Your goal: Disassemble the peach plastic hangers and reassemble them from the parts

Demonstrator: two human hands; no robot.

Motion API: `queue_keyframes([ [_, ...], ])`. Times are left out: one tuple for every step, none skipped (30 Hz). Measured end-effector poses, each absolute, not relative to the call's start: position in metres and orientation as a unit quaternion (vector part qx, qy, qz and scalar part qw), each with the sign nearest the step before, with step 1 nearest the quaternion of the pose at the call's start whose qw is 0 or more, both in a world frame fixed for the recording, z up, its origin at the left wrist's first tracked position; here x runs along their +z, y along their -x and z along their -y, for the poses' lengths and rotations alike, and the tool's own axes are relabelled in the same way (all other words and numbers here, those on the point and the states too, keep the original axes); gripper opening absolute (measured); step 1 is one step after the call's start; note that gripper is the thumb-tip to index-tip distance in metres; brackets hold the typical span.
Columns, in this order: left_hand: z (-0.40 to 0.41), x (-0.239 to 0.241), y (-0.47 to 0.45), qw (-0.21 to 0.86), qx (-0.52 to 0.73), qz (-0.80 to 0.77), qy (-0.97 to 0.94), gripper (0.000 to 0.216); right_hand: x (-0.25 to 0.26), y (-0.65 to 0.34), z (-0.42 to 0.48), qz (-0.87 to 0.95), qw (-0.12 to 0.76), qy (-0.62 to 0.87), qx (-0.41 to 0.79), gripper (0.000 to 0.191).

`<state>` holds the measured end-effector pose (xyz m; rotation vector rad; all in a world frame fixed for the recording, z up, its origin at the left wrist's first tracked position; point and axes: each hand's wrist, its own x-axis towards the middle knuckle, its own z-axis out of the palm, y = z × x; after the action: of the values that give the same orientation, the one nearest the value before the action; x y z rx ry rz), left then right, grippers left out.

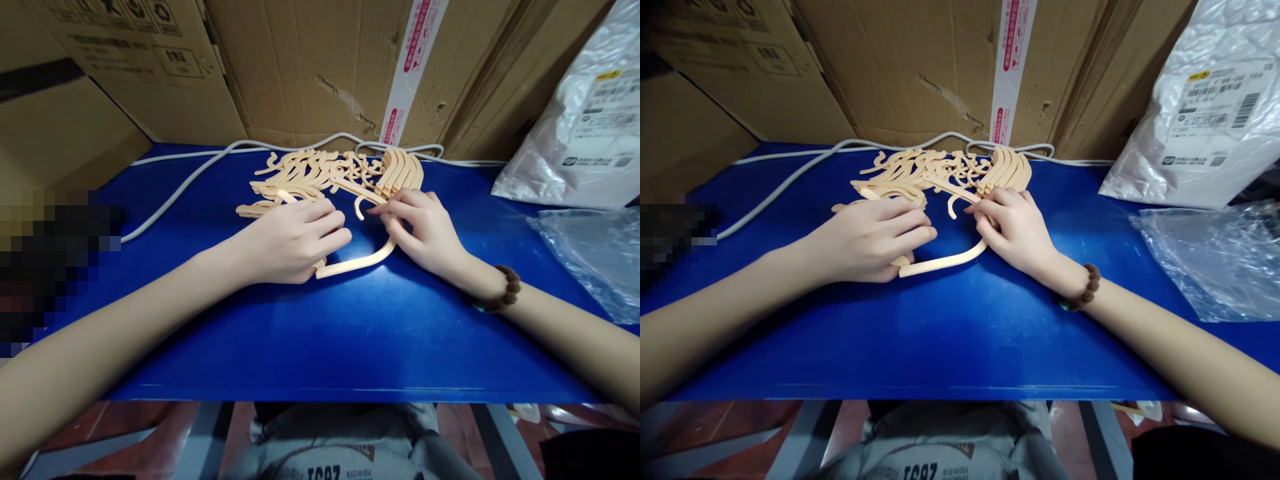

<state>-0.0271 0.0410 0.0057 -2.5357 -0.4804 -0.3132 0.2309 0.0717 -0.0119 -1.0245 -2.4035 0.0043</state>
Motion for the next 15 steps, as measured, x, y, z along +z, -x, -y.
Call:
queue_keyframes([
  [-0.0412,0.0049,0.0277,0.282,-0.132,0.179,0.933,0.023,-0.0114,-0.2307,-0.0713,0.888,0.256,0.382,-0.003,0.032],
  [-0.0412,0.0042,0.028,0.294,-0.147,0.18,0.927,0.023,-0.011,-0.2303,-0.0709,0.887,0.253,0.386,-0.007,0.031],
  [-0.0411,0.0036,0.0281,0.302,-0.162,0.181,0.922,0.022,-0.0106,-0.23,-0.0704,0.886,0.252,0.39,-0.01,0.031],
  [-0.0409,0.0031,0.0281,0.306,-0.171,0.184,0.918,0.021,-0.0103,-0.2296,-0.07,0.884,0.25,0.395,-0.013,0.03],
  [-0.0408,0.0027,0.0278,0.307,-0.177,0.188,0.916,0.021,-0.0102,-0.2293,-0.0697,0.882,0.25,0.399,-0.016,0.03],
  [-0.0406,0.0024,0.0275,0.307,-0.179,0.194,0.915,0.021,-0.0102,-0.2292,-0.0695,0.88,0.252,0.403,-0.021,0.029],
  [-0.0403,0.0023,0.027,0.305,-0.178,0.2,0.914,0.021,-0.0104,-0.2291,-0.0695,0.877,0.255,0.407,-0.025,0.028],
  [-0.04,0.0024,0.0266,0.302,-0.173,0.208,0.914,0.021,-0.0107,-0.2291,-0.0696,0.874,0.256,0.412,-0.03,0.027],
  [-0.0398,0.0026,0.0263,0.3,-0.169,0.215,0.914,0.021,-0.011,-0.2293,-0.0698,0.872,0.257,0.416,-0.034,0.027],
  [-0.0395,0.0029,0.026,0.297,-0.165,0.22,0.914,0.022,-0.0113,-0.2294,-0.07,0.87,0.257,0.418,-0.038,0.026],
  [-0.0393,0.0032,0.026,0.295,-0.162,0.224,0.915,0.023,-0.0115,-0.2295,-0.0702,0.87,0.257,0.42,-0.041,0.026],
  [-0.0391,0.0034,0.0261,0.291,-0.16,0.228,0.915,0.024,-0.0116,-0.2295,-0.0703,0.87,0.256,0.42,-0.044,0.025],
  [-0.0391,0.0034,0.0263,0.287,-0.158,0.232,0.916,0.025,-0.0116,-0.2295,-0.0703,0.87,0.254,0.421,-0.046,0.025],
  [-0.0392,0.0033,0.0266,0.285,-0.156,0.235,0.916,0.026,-0.0116,-0.2293,-0.0703,0.87,0.252,0.422,-0.048,0.024],
  [-0.0393,0.003,0.0269,0.283,-0.154,0.237,0.917,0.026,-0.0115,-0.2291,-0.0702,0.869,0.251,0.423,-0.049,0.024],
])
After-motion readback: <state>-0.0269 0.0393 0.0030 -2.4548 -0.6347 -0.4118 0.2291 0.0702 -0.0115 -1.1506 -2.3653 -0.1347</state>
